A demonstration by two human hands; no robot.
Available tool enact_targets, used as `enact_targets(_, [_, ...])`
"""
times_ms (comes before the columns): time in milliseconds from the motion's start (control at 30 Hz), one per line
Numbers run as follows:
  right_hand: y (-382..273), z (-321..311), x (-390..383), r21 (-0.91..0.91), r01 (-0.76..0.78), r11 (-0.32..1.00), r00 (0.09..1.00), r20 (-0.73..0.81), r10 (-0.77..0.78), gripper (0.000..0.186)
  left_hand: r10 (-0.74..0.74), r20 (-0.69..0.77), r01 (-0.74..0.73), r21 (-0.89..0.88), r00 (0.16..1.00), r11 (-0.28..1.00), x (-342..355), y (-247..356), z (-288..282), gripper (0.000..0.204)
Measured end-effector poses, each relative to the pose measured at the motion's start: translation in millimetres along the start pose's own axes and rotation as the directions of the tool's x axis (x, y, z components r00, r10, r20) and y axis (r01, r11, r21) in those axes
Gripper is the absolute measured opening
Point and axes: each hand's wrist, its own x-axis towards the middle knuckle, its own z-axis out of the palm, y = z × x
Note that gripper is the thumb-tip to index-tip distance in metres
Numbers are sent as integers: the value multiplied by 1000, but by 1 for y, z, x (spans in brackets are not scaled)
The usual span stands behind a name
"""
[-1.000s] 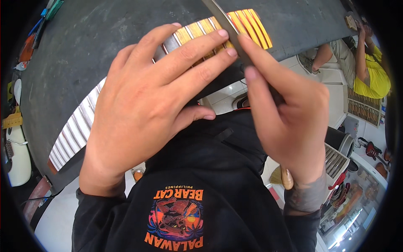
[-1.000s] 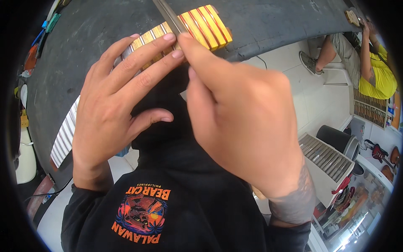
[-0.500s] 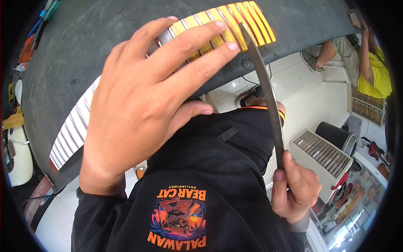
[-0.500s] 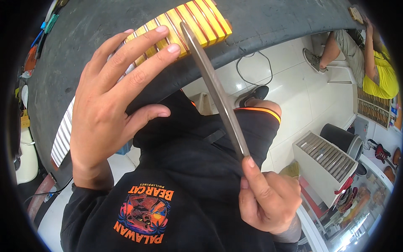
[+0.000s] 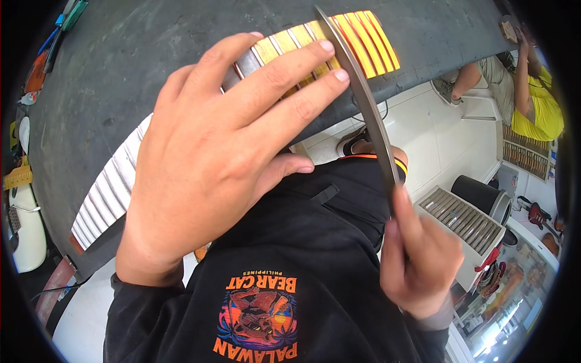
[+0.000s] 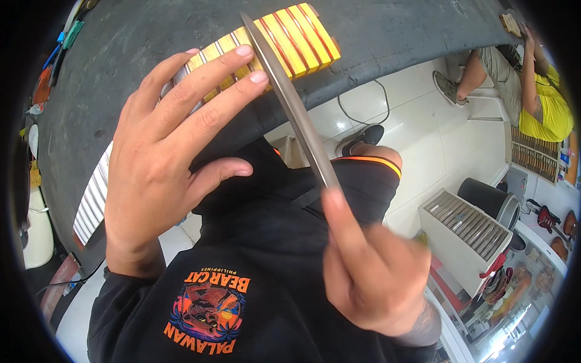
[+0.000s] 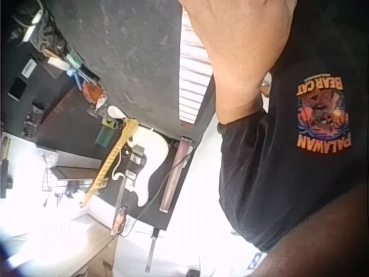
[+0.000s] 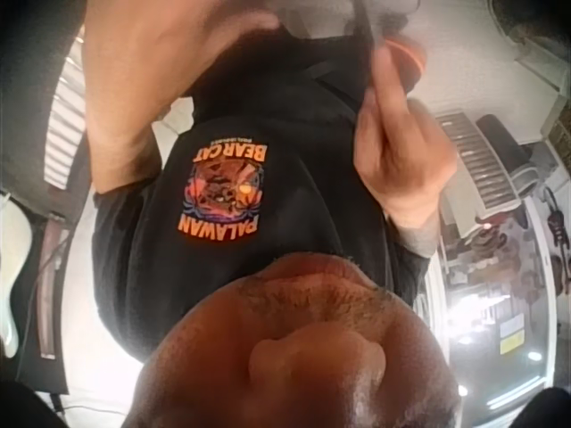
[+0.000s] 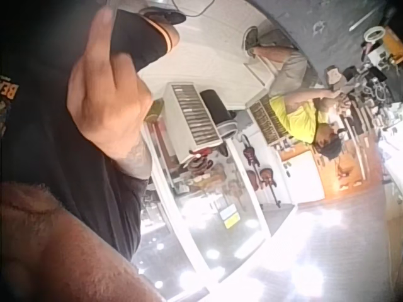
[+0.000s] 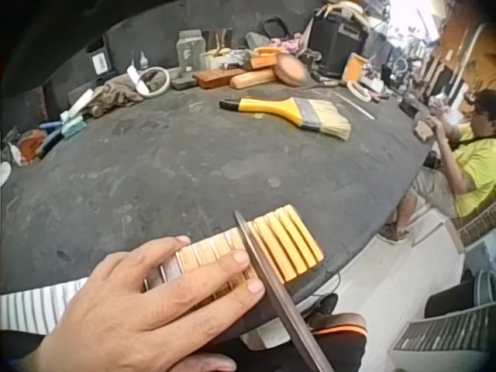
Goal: The person files the frets of a guitar neck using a flat metal file while holding the neck steady on a workbench.
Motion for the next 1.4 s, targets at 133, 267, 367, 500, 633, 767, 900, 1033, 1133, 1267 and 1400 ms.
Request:
enact_targets(133, [6,13,62,-5,93,996,992,-80,-93,50,-3,-2,3,-38,1000,999,2,-2,-1,75])
enact_targets(267, [9,17,65,24,90,996,992,-96,-87,49,-13,1,13,-83,1000,996,0,-1,-4,75])
enact_targets(367, [15,15,24,-3,57,998,997,-53,-57,53,-19,12,20,-101,1000,995,1,-4,-2,73])
enact_targets(500, [17,14,-30,6,118,993,989,-91,-117,63,155,-60,-147,115,986,982,7,-19,8,73])
enact_targets(633, [7,9,-20,-39,111,993,991,-64,-114,65,72,-75,-73,-19,995,997,4,-12,7,73])
enact_targets(767, [13,16,43,-17,96,995,992,-81,-97,54,-26,4,26,-108,1000,994,-1,-2,-3,75])
enact_targets(900, [10,14,50,13,-10,1000,999,-34,11,49,-26,8,27,-119,1000,993,3,-2,-6,77])
enact_targets(1033, [13,11,-2,-27,118,993,991,-63,-120,61,-22,21,24,-94,1000,995,3,-3,-5,78])
enact_targets(1133, [11,8,-28,12,117,993,990,-86,-116,60,-14,36,17,-71,999,997,2,-3,-5,77])
enact_targets(1267, [8,10,8,-22,61,998,995,-72,-63,54,-10,25,12,-80,1000,997,2,-3,-5,77])
enact_targets(1400, [11,22,69,133,69,989,991,-127,-52,44,18,-1,-18,-55,1000,998,3,-3,-5,77])
